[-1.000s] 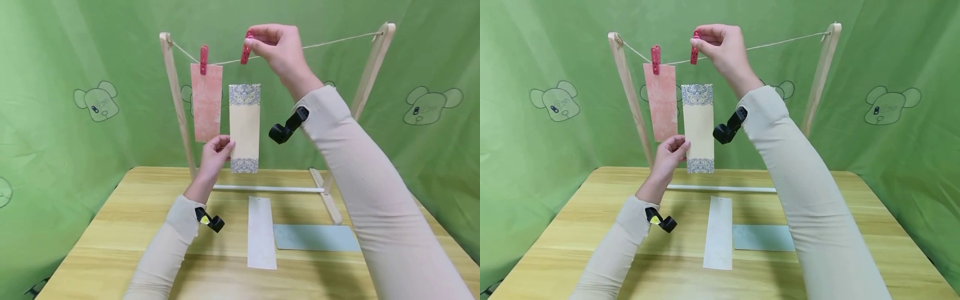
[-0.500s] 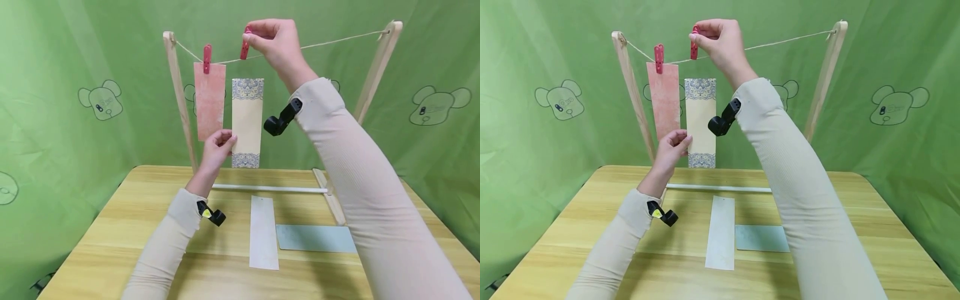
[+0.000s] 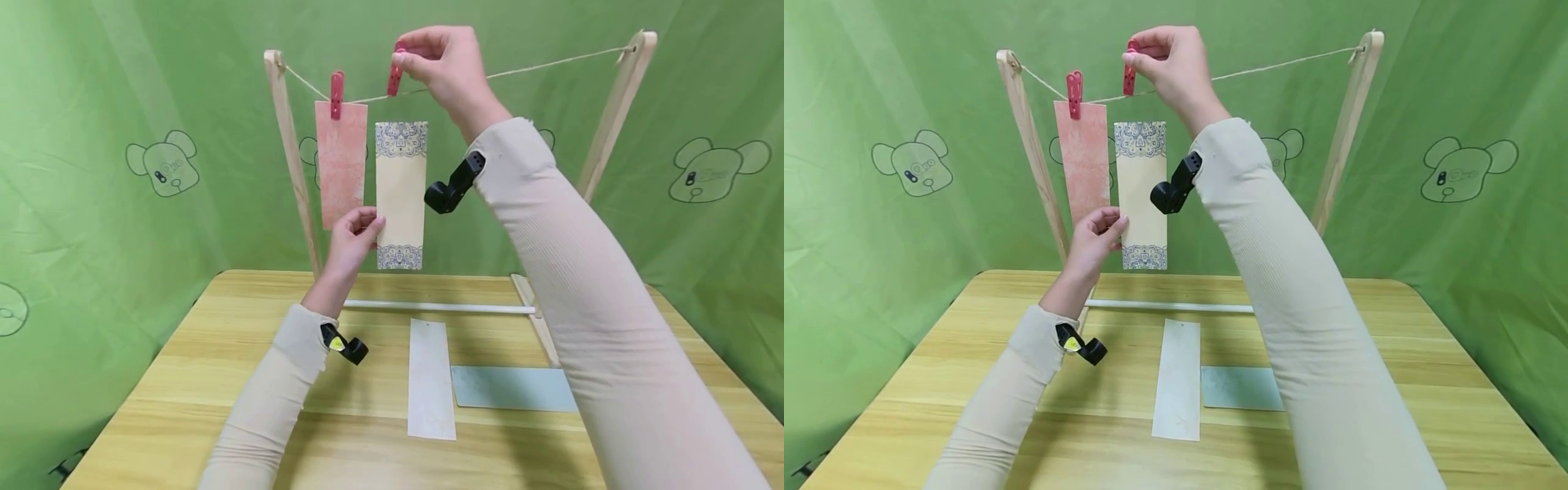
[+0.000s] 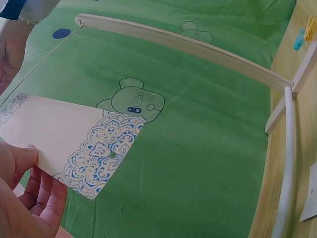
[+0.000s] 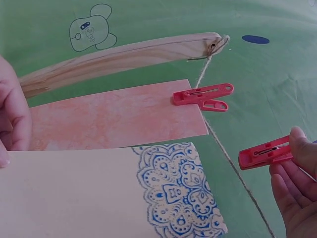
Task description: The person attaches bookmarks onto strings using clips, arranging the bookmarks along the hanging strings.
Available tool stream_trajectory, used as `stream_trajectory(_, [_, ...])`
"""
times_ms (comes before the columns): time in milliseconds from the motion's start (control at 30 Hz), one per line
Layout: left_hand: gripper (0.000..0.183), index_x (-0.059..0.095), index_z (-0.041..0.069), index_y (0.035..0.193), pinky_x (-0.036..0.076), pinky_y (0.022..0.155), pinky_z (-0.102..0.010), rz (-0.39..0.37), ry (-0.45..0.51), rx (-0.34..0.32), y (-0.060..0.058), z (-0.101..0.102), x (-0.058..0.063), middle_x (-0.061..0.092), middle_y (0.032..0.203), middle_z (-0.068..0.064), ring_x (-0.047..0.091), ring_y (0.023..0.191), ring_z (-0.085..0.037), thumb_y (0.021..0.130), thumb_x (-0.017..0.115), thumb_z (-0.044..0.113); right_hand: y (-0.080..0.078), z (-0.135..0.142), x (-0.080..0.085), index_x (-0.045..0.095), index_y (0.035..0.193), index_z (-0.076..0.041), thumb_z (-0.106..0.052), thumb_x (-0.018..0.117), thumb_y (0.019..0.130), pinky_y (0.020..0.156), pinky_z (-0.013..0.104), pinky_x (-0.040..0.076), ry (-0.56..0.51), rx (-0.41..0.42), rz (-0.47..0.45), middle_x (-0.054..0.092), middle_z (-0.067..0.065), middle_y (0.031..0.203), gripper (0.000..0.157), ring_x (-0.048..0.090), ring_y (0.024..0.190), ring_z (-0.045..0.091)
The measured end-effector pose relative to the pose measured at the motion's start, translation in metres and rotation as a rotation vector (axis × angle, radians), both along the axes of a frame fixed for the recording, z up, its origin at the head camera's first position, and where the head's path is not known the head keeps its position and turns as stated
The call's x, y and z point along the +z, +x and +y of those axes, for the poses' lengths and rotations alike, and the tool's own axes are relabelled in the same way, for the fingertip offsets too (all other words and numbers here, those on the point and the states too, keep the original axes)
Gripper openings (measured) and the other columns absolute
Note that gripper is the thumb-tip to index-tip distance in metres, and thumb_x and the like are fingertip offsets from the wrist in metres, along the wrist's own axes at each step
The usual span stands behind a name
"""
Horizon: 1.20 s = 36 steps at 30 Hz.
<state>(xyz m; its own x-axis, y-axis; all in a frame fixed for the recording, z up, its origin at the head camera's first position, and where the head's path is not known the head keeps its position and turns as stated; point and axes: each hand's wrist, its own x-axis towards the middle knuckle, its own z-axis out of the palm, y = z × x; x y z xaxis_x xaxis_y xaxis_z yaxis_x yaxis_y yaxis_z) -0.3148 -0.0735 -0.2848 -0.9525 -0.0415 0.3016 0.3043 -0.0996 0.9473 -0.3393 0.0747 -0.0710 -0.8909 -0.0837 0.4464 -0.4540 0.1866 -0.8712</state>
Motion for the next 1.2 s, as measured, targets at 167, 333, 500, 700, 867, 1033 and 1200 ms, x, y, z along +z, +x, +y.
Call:
stream_trajectory(167, [0.021,0.060,-0.002,0.108,0.047,0.057,-0.018,-0.007,0.008,0.001,-0.001,0.001,0.000,0.058,0.085,0.002,0.051,0.073,-0.007,0.089,0.063,0.006,-0.001,0.000,0.002,0.069,0.107,-0.006,-0.014,0.072,0.082,0.086,0.019,0.047,0.014,-0.007,-0.028,0.069,0.001,0.096,0.027,0.060,0.092,0.011])
stream_trajectory(333, [0.022,0.060,-0.001,0.110,0.047,0.059,-0.019,-0.013,0.008,0.008,-0.002,0.001,0.002,0.058,0.087,0.002,0.052,0.075,-0.008,0.089,0.063,0.007,-0.002,0.001,0.001,0.068,0.106,-0.007,-0.015,0.072,0.082,0.086,0.018,0.046,0.036,-0.014,-0.021,0.068,-0.001,0.096,0.026,0.059,0.092,0.009])
stream_trajectory(500, [0.023,0.060,-0.001,0.110,0.048,0.061,-0.020,-0.005,0.003,0.016,-0.004,0.002,0.005,0.058,0.088,0.001,0.052,0.075,-0.008,0.089,0.063,0.007,-0.003,0.001,0.001,0.067,0.105,-0.007,-0.015,0.072,0.083,0.086,0.019,0.045,0.046,-0.020,0.010,0.066,-0.002,0.094,0.024,0.058,0.090,0.009])
stream_trajectory(700, [0.023,0.061,-0.002,0.110,0.048,0.058,-0.019,-0.005,0.002,0.037,-0.004,0.001,0.009,0.058,0.086,0.001,0.052,0.073,-0.008,0.089,0.063,0.007,-0.002,0.000,0.002,0.066,0.106,-0.006,-0.016,0.070,0.084,0.085,0.020,0.045,0.081,-0.036,0.032,0.063,-0.003,0.092,0.024,0.055,0.087,0.008])
stream_trajectory(867, [0.024,0.061,-0.001,0.111,0.048,0.058,-0.017,-0.004,0.003,0.034,-0.005,0.001,0.009,0.059,0.088,0.001,0.052,0.074,-0.008,0.089,0.063,0.007,-0.002,-0.002,0.001,0.066,0.101,-0.008,-0.014,0.069,0.085,0.083,0.021,0.045,0.114,-0.045,0.042,0.061,-0.005,0.087,0.017,0.054,0.083,0.007])
stream_trajectory(1033, [0.022,0.061,-0.002,0.110,0.047,0.057,-0.018,0.018,0.009,0.031,-0.005,0.002,0.010,0.058,0.085,0.002,0.052,0.074,-0.008,0.089,0.063,0.006,-0.001,-0.003,0.001,0.064,0.092,-0.011,-0.011,0.067,0.086,0.080,0.022,0.045,0.121,-0.048,0.068,0.060,-0.005,0.084,0.007,0.053,0.080,0.007])
stream_trajectory(1200, [0.018,0.062,-0.001,0.106,0.047,0.056,-0.018,0.027,0.023,0.043,-0.006,0.002,0.011,0.059,0.085,0.001,0.052,0.073,-0.008,0.089,0.063,0.004,-0.001,-0.003,0.002,0.065,0.093,-0.010,-0.010,0.068,0.085,0.077,0.021,0.044,0.146,-0.066,0.076,0.060,-0.006,0.082,0.008,0.052,0.078,0.006])
